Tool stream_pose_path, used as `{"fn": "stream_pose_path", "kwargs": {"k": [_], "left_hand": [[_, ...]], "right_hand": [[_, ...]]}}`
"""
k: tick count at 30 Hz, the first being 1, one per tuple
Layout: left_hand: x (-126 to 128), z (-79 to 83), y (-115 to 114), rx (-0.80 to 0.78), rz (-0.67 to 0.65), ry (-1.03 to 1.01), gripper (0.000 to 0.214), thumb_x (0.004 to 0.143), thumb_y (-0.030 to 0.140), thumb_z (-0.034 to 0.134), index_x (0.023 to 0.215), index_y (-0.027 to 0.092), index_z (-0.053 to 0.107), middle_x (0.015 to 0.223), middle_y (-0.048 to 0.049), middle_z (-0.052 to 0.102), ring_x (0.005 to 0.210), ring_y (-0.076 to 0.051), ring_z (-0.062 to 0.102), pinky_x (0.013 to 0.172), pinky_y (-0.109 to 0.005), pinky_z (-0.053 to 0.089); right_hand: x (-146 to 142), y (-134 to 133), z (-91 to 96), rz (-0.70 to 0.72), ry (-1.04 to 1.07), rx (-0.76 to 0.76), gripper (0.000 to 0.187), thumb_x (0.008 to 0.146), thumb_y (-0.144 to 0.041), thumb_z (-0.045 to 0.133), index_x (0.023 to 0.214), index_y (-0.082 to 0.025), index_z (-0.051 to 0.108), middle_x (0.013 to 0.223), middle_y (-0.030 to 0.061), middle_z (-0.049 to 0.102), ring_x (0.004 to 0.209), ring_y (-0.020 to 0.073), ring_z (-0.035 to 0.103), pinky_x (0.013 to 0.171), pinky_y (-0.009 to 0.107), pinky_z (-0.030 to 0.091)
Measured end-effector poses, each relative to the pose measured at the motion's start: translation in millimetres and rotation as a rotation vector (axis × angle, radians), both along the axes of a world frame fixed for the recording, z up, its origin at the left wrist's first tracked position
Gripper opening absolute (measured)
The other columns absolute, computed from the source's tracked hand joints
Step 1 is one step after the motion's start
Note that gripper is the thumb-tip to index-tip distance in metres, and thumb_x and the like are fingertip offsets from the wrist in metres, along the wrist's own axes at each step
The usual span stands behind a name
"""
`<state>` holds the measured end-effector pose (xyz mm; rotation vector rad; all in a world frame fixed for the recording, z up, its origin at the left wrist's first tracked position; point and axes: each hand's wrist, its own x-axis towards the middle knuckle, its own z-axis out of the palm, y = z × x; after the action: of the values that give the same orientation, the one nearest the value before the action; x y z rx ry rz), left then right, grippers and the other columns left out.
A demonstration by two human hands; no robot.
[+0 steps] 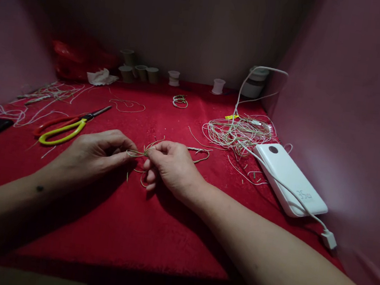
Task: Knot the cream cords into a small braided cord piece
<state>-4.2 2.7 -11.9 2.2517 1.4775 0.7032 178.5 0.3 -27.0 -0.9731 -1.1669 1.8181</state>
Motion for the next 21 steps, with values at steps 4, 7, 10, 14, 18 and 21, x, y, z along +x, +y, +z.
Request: {"fn": "stream_pose_path", "kwargs": {"k": [4,7,10,14,18,21], "left_hand": [[-5.0,3.6,3.2,-0.132,0.014,0.054,0.021,0.079,0.034,0.056,0.077,0.016,0.066,0.073,-0.0034,0.063,0.066,-0.017,0.056,0.059,-0.028,0.041],[-12.2,6.6,6.9,-0.305,0.007,0.058,0.021,0.079,0.037,0.058,0.072,0.018,0.064,0.063,-0.0003,0.061,0.058,-0.014,0.052,0.052,-0.025,0.039],[-20.1,11.7,9.7,-0.488,-0.006,-0.05,0.02,0.078,0.035,0.06,0.068,0.018,0.062,0.059,0.0009,0.062,0.054,-0.011,0.052,0.05,-0.021,0.039],[-22.1,18.4,8.1,-0.649,0.101,-0.289,0.017,0.074,0.033,0.067,0.068,0.018,0.062,0.057,-0.001,0.065,0.044,-0.009,0.051,0.04,-0.018,0.036],[-15.1,16.4,3.8,-0.682,0.206,-0.608,0.013,0.073,0.027,0.071,0.07,0.018,0.062,0.049,0.0002,0.061,0.036,-0.007,0.045,0.035,-0.017,0.035],[-9.4,11.9,3.5,-0.683,0.247,-0.754,0.009,0.072,0.022,0.072,0.071,0.016,0.064,0.05,-0.0006,0.061,0.036,-0.008,0.049,0.035,-0.016,0.037]], "right_hand": [[-0.2,-0.3,1.2,-0.022,0.004,-0.004,0.026,0.09,-0.015,0.05,0.065,-0.015,0.052,0.041,-0.0039,0.053,0.031,0.0085,0.049,0.032,0.018,0.045],[0.1,-0.3,1.6,-0.049,0.009,-0.008,0.025,0.09,-0.016,0.051,0.066,-0.016,0.051,0.041,-0.0047,0.052,0.032,0.0092,0.05,0.032,0.019,0.045],[0.2,0.0,1.0,-0.062,0.025,0.007,0.024,0.09,-0.017,0.051,0.067,-0.016,0.05,0.041,-0.005,0.052,0.032,0.0093,0.05,0.032,0.018,0.044],[-0.1,0.0,-0.1,-0.058,0.041,0.03,0.022,0.09,-0.019,0.052,0.068,-0.016,0.051,0.043,-0.0051,0.053,0.033,0.0096,0.051,0.031,0.019,0.044],[-0.3,-1.2,1.1,-0.058,0.038,0.028,0.019,0.089,-0.02,0.053,0.071,-0.017,0.05,0.044,-0.0062,0.053,0.033,0.0094,0.051,0.032,0.019,0.045],[-0.4,-2.6,3.1,-0.062,0.035,0.034,0.018,0.089,-0.02,0.054,0.072,-0.017,0.05,0.045,-0.007,0.053,0.033,0.008,0.052,0.033,0.017,0.044]]}}
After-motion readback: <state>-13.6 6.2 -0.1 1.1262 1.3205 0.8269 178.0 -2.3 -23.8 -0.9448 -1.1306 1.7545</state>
